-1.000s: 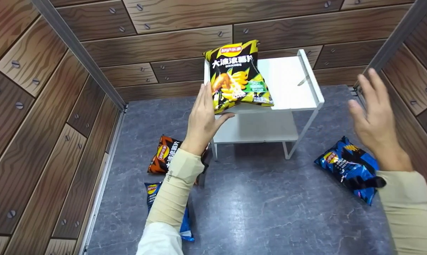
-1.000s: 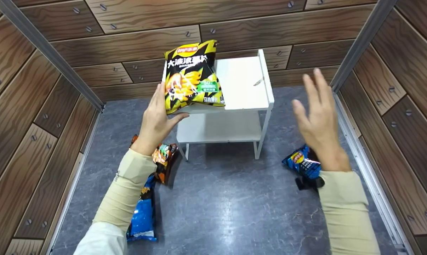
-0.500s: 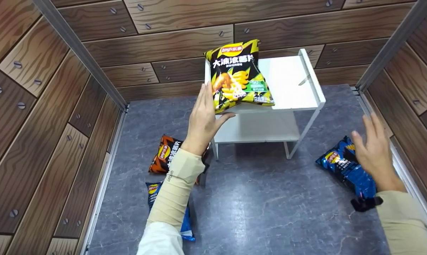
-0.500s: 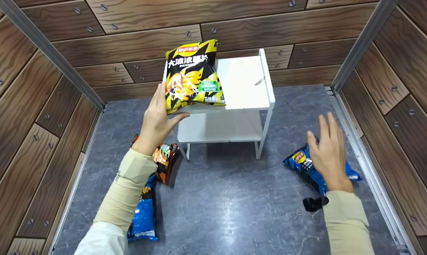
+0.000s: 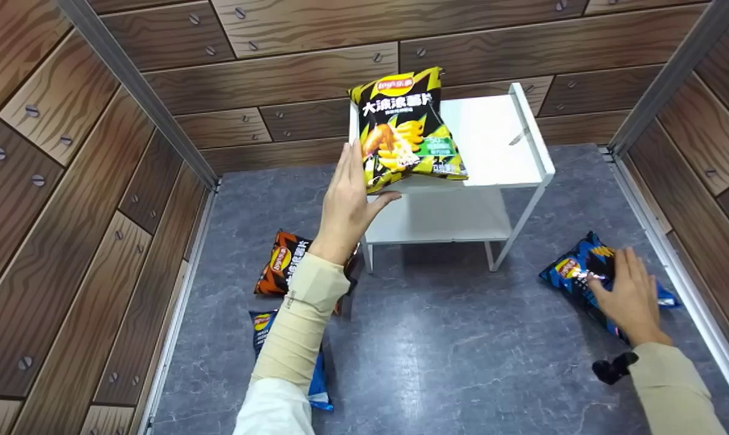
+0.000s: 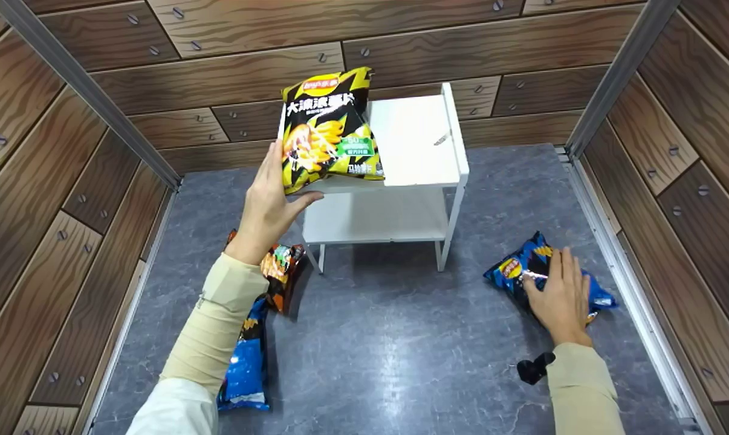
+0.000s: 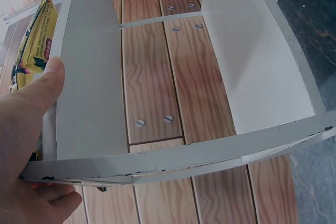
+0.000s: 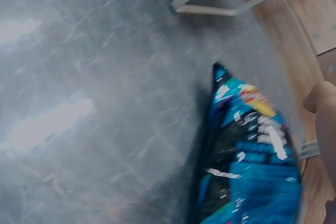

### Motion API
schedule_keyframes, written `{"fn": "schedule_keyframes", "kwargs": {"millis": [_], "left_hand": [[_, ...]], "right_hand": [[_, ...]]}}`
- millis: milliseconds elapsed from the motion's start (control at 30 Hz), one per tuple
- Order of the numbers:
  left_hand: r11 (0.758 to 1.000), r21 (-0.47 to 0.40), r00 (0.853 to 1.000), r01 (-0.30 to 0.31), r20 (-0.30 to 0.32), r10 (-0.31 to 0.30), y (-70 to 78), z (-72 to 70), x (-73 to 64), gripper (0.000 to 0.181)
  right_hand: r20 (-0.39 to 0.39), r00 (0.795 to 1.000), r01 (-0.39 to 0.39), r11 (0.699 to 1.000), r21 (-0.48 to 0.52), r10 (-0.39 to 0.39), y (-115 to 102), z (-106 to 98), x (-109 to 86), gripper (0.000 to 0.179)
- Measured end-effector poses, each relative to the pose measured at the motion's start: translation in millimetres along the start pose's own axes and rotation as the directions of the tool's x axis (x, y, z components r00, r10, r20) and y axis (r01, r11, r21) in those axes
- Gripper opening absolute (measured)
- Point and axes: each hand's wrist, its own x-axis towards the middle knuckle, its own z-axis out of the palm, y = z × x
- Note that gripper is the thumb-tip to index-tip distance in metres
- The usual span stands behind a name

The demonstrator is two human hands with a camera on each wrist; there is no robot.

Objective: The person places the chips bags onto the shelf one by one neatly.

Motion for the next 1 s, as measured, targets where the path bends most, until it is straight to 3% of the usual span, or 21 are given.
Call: {"fn": "schedule_keyframes", "kwargs": {"millis": [300,633,1000], "left_hand": [[1.000,-0.014,0.999,0.023,0.027,-0.022,0.3,0.3,0.6,0.111],[0.999,-0.012,0.999,0.036,0.036,-0.036,0.0,0.2,-0.3,0.111],[1.000,-0.021,1.000,0.008,0.004,-0.008,0.8,-1.0,-0.5,0.110]], "right_hand": [[0.076,0.997,-0.008,0.993,-0.116,0.017,14.3,25.6,-9.6,0.097],[0.069,0.998,0.026,0.977,-0.211,-0.011,19.1,36.1,-16.3,0.104],[-0.023,0.998,0.043,0.966,-0.253,-0.050,16.6,39.1,-19.4,0.087]]}}
